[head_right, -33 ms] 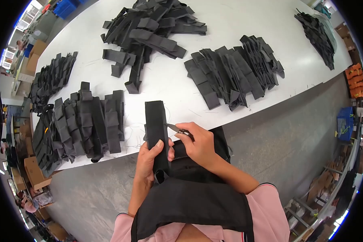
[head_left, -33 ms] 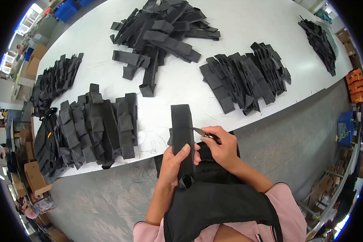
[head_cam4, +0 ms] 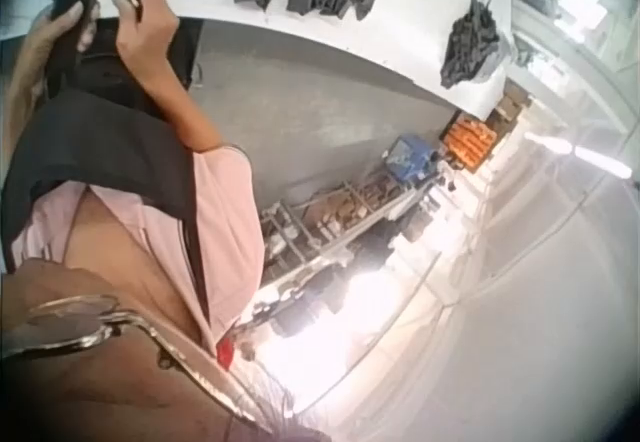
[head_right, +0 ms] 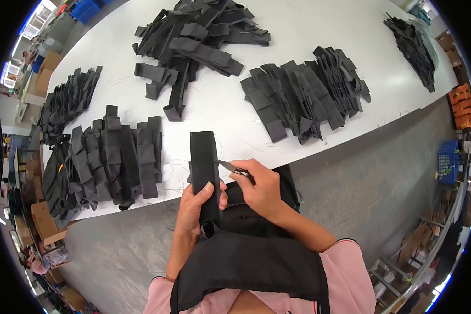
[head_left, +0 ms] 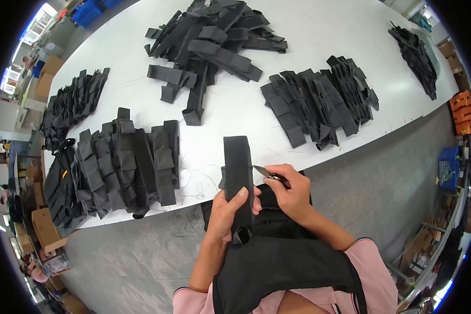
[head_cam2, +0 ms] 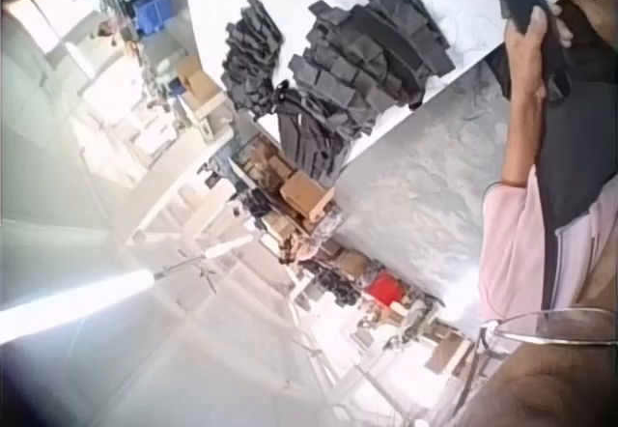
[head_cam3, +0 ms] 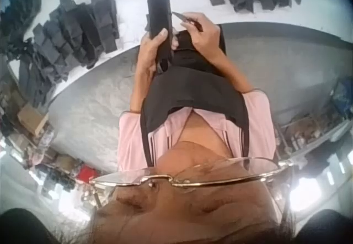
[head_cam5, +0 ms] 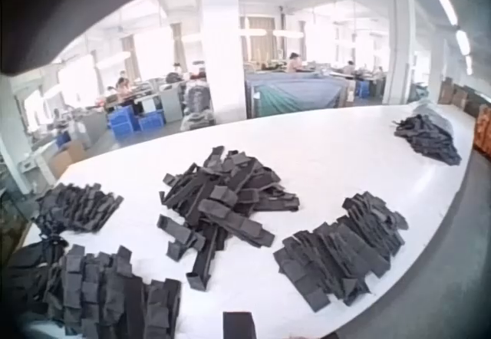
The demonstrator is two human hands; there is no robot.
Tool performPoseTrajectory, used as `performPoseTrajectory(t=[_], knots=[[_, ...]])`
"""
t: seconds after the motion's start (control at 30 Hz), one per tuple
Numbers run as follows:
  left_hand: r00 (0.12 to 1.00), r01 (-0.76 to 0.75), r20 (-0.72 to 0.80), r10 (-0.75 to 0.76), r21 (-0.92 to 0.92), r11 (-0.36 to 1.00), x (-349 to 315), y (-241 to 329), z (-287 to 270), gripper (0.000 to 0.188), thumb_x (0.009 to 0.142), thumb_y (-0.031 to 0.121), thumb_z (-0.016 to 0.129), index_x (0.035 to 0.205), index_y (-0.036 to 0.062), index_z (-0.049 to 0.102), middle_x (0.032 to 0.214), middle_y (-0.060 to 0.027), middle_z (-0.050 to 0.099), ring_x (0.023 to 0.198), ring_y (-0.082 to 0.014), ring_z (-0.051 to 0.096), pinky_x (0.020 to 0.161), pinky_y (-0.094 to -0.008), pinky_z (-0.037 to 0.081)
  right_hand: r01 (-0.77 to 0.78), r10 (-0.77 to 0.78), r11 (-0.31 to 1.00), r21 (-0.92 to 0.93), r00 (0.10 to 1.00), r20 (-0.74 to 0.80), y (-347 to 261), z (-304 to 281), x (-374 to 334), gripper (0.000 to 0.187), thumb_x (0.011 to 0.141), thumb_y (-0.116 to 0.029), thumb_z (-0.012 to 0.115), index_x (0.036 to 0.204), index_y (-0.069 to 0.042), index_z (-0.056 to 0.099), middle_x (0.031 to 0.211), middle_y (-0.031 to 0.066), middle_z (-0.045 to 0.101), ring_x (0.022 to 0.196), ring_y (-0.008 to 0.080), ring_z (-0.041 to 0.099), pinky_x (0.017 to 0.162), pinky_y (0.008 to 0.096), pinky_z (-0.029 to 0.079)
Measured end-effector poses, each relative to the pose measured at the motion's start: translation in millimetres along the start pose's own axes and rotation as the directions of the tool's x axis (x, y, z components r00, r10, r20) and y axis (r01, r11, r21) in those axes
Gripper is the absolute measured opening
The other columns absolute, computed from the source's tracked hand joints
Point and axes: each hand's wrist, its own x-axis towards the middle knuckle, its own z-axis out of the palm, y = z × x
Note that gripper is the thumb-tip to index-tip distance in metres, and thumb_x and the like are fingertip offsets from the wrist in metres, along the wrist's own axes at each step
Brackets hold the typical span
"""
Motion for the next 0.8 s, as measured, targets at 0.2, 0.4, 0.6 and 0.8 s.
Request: performPoseTrajectory(t=[0.2,0.4,0.6,0.8], knots=[[0.996,-0.016,0.094,0.008,0.087,0.996,5,-4,-9,0.033,0.093,0.024,0.053,0.113,-0.0022,0.052,0.079,-0.0120,0.061,0.067,-0.0168,0.059,0.061,-0.0271,0.049,-0.023,0.022,0.997,0.076,1.000,0.011,-10,-8,2,0.019,0.080,-0.001,0.065,0.099,0.000,0.061,0.076,0.0079,0.063,0.064,0.0089,0.058,0.055,0.0236,0.046],[0.985,-0.112,0.134,0.109,0.012,0.994,6,-4,-2,0.061,0.096,0.020,0.048,0.140,0.0140,0.006,0.099,-0.0184,0.057,0.069,-0.0225,0.062,0.061,-0.0324,0.052,0.137,-0.117,0.981,-0.138,0.983,0.142,-8,-9,16,0.028,0.071,0.003,0.065,0.098,-0.003,0.062,0.083,0.0050,0.047,0.052,0.0156,0.051,0.047,0.0273,0.043],[0.993,-0.048,0.102,0.052,-0.044,0.998,4,-5,-2,0.054,0.095,0.020,0.049,0.137,0.0143,0.016,0.095,-0.0174,0.059,0.067,-0.0244,0.063,0.057,-0.0319,0.053,0.234,-0.203,0.962,-0.138,0.957,0.206,-7,-7,18,0.030,0.069,-0.001,0.069,0.098,-0.005,0.063,0.080,0.0072,0.048,0.051,0.0187,0.050,0.046,0.0289,0.040],[0.989,-0.031,0.144,0.032,-0.006,0.999,4,-4,-6,0.055,0.095,0.021,0.050,0.135,0.0108,0.014,0.098,-0.0181,0.057,0.071,-0.0229,0.062,0.061,-0.0321,0.053,0.315,-0.282,0.929,-0.195,0.943,0.176,-5,-6,18,0.026,0.070,0.000,0.069,0.095,-0.004,0.064,0.079,0.0079,0.048,0.053,0.0189,0.050,0.046,0.0285,0.040]])
